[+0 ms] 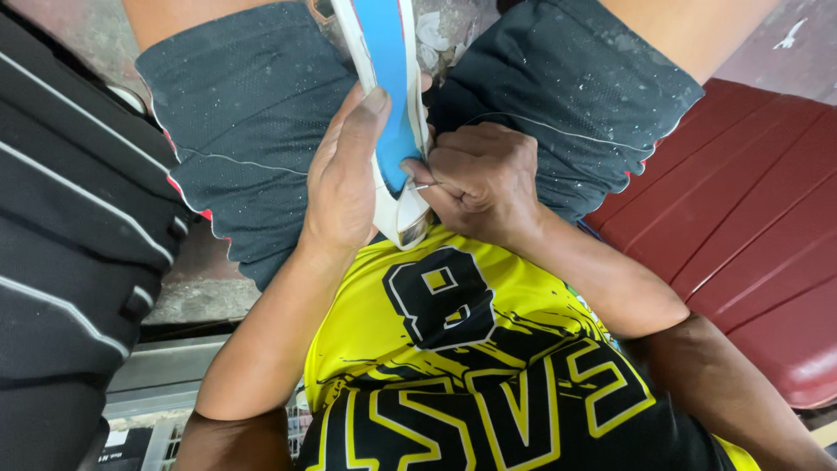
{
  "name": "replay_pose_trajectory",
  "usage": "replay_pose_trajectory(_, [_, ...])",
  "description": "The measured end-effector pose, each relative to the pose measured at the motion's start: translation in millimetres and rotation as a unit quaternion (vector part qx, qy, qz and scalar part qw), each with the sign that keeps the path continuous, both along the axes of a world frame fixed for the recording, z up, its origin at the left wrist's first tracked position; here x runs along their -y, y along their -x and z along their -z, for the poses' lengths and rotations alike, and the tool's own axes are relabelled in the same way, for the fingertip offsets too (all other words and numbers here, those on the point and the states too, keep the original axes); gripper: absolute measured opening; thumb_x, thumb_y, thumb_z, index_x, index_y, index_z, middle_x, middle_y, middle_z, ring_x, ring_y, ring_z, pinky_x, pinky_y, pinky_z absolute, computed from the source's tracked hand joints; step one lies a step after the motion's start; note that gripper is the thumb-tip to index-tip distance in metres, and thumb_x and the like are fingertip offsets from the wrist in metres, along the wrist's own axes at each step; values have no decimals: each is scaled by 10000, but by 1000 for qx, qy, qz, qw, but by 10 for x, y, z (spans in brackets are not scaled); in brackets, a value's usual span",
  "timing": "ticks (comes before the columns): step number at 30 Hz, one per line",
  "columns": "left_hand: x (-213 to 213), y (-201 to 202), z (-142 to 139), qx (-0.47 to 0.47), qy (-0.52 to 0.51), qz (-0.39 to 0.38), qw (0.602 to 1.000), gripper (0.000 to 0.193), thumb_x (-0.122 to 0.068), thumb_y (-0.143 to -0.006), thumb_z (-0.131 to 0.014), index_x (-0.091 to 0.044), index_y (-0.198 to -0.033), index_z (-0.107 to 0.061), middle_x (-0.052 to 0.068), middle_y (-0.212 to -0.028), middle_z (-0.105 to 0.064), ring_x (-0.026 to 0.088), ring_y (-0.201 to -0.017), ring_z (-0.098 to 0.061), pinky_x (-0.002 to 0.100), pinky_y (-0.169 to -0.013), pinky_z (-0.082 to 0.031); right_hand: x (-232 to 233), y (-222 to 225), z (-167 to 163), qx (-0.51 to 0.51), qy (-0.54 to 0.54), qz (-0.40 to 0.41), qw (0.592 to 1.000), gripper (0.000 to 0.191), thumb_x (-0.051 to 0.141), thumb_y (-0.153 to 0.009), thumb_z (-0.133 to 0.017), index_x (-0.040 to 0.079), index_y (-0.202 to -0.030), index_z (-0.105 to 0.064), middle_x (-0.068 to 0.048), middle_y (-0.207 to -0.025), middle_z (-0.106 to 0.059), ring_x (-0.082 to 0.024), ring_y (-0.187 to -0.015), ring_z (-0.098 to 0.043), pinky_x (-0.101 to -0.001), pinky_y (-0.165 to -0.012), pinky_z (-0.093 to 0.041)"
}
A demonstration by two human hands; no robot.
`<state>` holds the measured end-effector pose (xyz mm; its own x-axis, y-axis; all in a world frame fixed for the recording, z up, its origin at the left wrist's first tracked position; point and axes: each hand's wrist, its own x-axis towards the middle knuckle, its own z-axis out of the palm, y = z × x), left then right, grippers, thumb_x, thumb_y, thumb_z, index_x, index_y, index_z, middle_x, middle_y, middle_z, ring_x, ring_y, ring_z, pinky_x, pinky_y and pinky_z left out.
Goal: The person is repairing a white high-heeled shoe by hand. They use a needle and thread to stitch the sole to the upper part of the shoe, repeatedly pulling the thread tight and adjusting the shoe's position.
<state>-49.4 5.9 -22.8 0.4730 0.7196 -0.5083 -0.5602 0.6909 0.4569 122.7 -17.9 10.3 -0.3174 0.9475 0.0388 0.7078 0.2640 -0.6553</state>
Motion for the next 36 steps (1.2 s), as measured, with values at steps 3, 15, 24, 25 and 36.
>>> replay_pose_trajectory(3, [-4, 12, 11, 3, -10, 2, 1000, 494, -289, -1111, -468, 49, -1470, -495, 116, -1320, -633, 148, -1084, -592, 305, -978, -494, -18, 5, -16, -26, -23, -1, 999, 458, 84, -878, -846, 86, -623, -466, -50, -632, -498, -269, -583, -547, -413, -562, -428])
replay_pose_trajectory(15, [-82, 97, -197, -150, -200, 71, 966, 468, -255, -1119, -473, 3, -1508, -498, 49, -1239, -594, 106, -1130, -532, 280, -1088, -440, 37, 25, -153, -78, 55, 82, 992, 214, 48, -914, -828, 52, -901, -614, -63, -838, -663, -205, -666, -645, -330, -624, -514])
replay_pose_trajectory(24, [-55, 42, -84, -30, -92, 46, 994, 486, -299, -1138, -469, 54, -1467, -529, 115, -1320, -613, 149, -1212, -557, 322, -1155, -422, 50, -78, 43, -72, -11, -19, 997, 208, -19, -767, -751, 75, -924, -653, -81, -816, -677, -285, -735, -690, -400, -676, -555])
replay_pose_trajectory(25, [-37, 40, -60, -15, -88, 39, 995, 489, -300, -1136, -469, 57, -1466, -526, 114, -1329, -611, 148, -1231, -556, 310, -1155, -416, 21, -88, 47, -68, -24, -44, 996, 201, -6, -771, -765, 64, -928, -660, -88, -806, -676, -294, -713, -680, -408, -651, -545])
replay_pose_trajectory(36, [-56, 252, -64, -21, -149, 55, 987, 614, -426, -1083, -526, 73, -1440, -496, 157, -1200, -650, 195, -1059, -636, 306, -970, -523, -78, -340, -630, 44, 195, -74, 977, 137, 77, -949, -680, 76, -1084, -652, -98, -927, -708, -318, -834, -703, -415, -692, -547])
